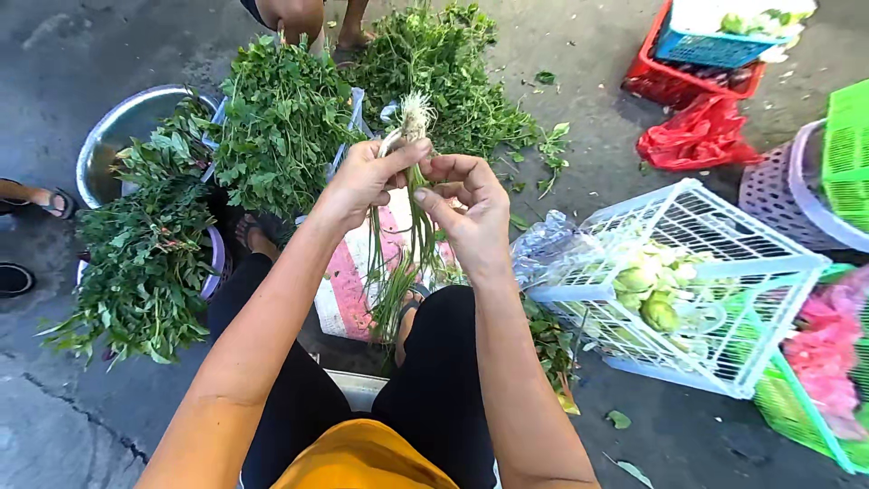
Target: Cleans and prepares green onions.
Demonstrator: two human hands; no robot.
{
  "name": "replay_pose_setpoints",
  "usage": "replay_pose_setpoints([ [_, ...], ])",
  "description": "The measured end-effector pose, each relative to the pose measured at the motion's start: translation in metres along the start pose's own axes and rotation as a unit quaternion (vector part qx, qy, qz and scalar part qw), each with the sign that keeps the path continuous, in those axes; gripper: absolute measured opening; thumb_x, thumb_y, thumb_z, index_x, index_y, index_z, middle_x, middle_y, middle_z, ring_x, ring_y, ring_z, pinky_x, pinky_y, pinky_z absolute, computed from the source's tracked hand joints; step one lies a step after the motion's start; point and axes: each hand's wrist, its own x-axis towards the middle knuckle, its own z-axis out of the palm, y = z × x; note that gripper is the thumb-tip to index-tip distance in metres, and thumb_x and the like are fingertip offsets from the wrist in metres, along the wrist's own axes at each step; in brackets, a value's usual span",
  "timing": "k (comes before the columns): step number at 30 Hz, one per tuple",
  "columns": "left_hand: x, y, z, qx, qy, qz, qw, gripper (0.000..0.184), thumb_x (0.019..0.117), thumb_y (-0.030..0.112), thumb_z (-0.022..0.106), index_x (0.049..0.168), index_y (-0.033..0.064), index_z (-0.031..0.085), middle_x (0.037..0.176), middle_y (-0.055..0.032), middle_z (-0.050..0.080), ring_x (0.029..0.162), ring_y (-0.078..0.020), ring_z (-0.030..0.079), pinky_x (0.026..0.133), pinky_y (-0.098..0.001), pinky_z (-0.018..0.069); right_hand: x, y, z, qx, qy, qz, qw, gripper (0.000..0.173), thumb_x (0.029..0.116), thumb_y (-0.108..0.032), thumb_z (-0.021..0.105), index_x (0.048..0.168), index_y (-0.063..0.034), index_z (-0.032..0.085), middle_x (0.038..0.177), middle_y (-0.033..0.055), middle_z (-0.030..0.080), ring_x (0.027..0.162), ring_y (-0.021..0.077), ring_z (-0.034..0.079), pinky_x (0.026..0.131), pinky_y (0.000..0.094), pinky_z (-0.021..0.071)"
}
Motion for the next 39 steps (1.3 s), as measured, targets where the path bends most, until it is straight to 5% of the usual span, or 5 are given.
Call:
replay_pose_setpoints([
  [14, -0.002, 0.002, -0.001, -0.072, -0.033, -0.044, 0.996, 0.021, 0.1066, 0.015, 0.052, 0.117, 0.0067, 0.068, 0.096, -0.0024, 0.071, 0.063, -0.0005, 0.057, 0.046, -0.0134, 0.0384, -0.004, 0.004, 0.003, -0.077, 0.037, -0.051, 0.995, 0.017, 0.0986, -0.02, 0.07, 0.11, -0.0079, 0.072, 0.112, 0.006, 0.064, 0.09, 0.0093, 0.066, 0.066, 0.0219, 0.0569],
  [19, -0.01, 0.001, 0.002, 0.054, -0.091, -0.009, 0.994, 0.009, 0.1014, 0.008, 0.058, 0.103, 0.0065, 0.067, 0.083, 0.0004, 0.065, 0.058, -0.0006, 0.049, 0.045, -0.0148, 0.0326, 0.018, -0.002, -0.016, 0.045, -0.016, 0.044, 0.998, 0.044, 0.1031, -0.03, 0.059, 0.143, -0.0102, 0.055, 0.124, 0.0038, 0.063, 0.092, 0.0095, 0.066, 0.068, 0.0238, 0.0565],
  [23, -0.013, 0.001, 0.004, 0.046, -0.085, -0.007, 0.995, 0.015, 0.1022, 0.008, 0.056, 0.113, 0.0044, 0.066, 0.084, 0.0007, 0.062, 0.06, -0.0016, 0.05, 0.046, -0.0145, 0.0346, 0.037, 0.003, -0.018, 0.135, -0.028, 0.066, 0.988, 0.021, 0.0988, -0.017, 0.066, 0.118, -0.0072, 0.066, 0.105, -0.0001, 0.069, 0.084, 0.0072, 0.067, 0.067, 0.0239, 0.0586],
  [29, -0.007, -0.009, -0.02, 0.141, 0.09, 0.008, 0.986, 0.03, 0.112, 0.025, 0.039, 0.12, 0.01, 0.064, 0.106, -0.0009, 0.068, 0.083, -0.0074, 0.06, 0.06, -0.0218, 0.0436, 0.037, 0.009, -0.028, 0.194, 0.05, 0.14, 0.97, 0.013, 0.1011, -0.014, 0.063, 0.112, -0.0074, 0.064, 0.091, 0.0021, 0.071, 0.076, 0.013, 0.071, 0.063, 0.0307, 0.0621],
  [39, 0.003, -0.034, 0.005, 0.193, 0.06, 0.154, 0.967, 0.035, 0.1102, 0.024, 0.046, 0.133, 0.0043, 0.063, 0.115, -0.0087, 0.073, 0.101, -0.0169, 0.072, 0.085, -0.036, 0.0617, 0.034, 0.013, -0.019, 0.114, 0.086, 0.18, 0.973, 0.014, 0.0934, -0.015, 0.074, 0.104, -0.01, 0.066, 0.088, -0.0014, 0.07, 0.074, 0.008, 0.068, 0.06, 0.0241, 0.058],
])
